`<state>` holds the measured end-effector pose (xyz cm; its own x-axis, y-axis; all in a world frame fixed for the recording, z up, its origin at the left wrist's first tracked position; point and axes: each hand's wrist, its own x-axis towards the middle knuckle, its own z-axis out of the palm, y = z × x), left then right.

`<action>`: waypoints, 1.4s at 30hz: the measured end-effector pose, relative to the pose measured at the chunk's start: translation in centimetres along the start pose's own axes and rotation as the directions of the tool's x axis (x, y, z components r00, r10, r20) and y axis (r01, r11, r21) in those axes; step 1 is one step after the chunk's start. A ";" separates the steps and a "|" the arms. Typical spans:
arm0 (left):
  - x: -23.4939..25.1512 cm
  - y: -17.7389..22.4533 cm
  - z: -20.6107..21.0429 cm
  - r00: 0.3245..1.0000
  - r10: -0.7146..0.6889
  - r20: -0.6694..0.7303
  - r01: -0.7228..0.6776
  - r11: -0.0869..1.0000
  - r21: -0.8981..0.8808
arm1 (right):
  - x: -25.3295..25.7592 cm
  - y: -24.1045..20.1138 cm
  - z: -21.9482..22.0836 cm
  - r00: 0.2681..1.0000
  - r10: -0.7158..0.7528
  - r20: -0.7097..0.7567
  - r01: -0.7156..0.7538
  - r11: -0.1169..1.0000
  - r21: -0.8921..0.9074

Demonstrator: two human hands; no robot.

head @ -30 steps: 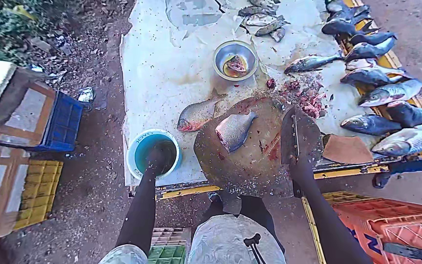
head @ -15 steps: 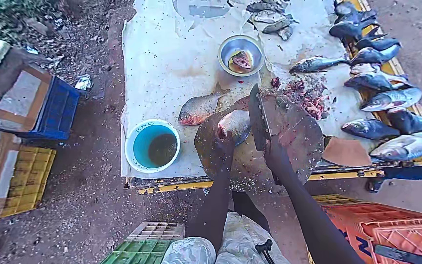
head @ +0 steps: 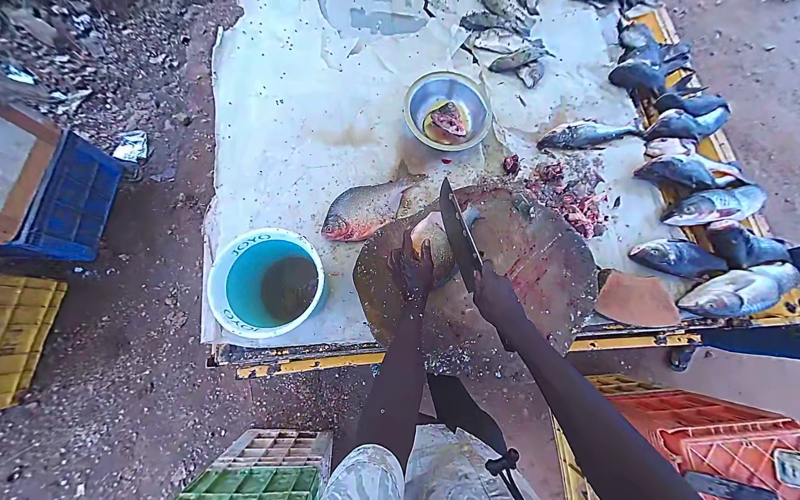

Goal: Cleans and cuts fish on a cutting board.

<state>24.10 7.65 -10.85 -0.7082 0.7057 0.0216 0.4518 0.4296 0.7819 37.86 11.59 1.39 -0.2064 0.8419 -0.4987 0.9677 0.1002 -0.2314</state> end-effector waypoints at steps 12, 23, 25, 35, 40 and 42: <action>-3.1 -1.6 -0.6 0.971 0.203 0.124 -0.225 0.953 0.203 | 1.6 -0.2 -1.2 0.998 -0.057 -0.013 0.058 0.993 0.101; 8.4 2.9 -1.7 0.901 -0.088 0.426 -0.060 0.944 0.323 | 3.5 -0.9 -2.0 0.995 -0.040 0.091 0.026 0.988 0.152; 10.2 3.4 -1.6 0.866 -0.145 0.479 -0.029 0.941 0.336 | 3.5 -1.0 -1.8 0.996 -0.044 0.084 0.033 0.992 0.123; 5.0 2.3 -3.3 0.842 -0.059 0.536 -0.034 0.986 0.162 | 2.8 0.5 -2.4 0.997 -0.040 0.064 0.036 0.998 0.055; 0.7 3.3 -3.5 0.917 -0.144 0.371 0.119 0.989 0.089 | 2.4 -0.1 -2.5 0.997 -0.004 0.080 -0.001 0.998 0.068; 0.6 2.6 -0.5 0.943 -0.154 0.295 0.120 0.984 0.128 | 2.0 0.1 -2.2 0.995 0.015 0.096 -0.024 0.995 0.094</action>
<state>24.55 8.89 -8.48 -0.5772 0.7658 -0.2836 0.4289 0.5798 0.6927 37.88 14.45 2.22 -0.2045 0.7883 -0.5803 0.9547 0.0296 -0.2963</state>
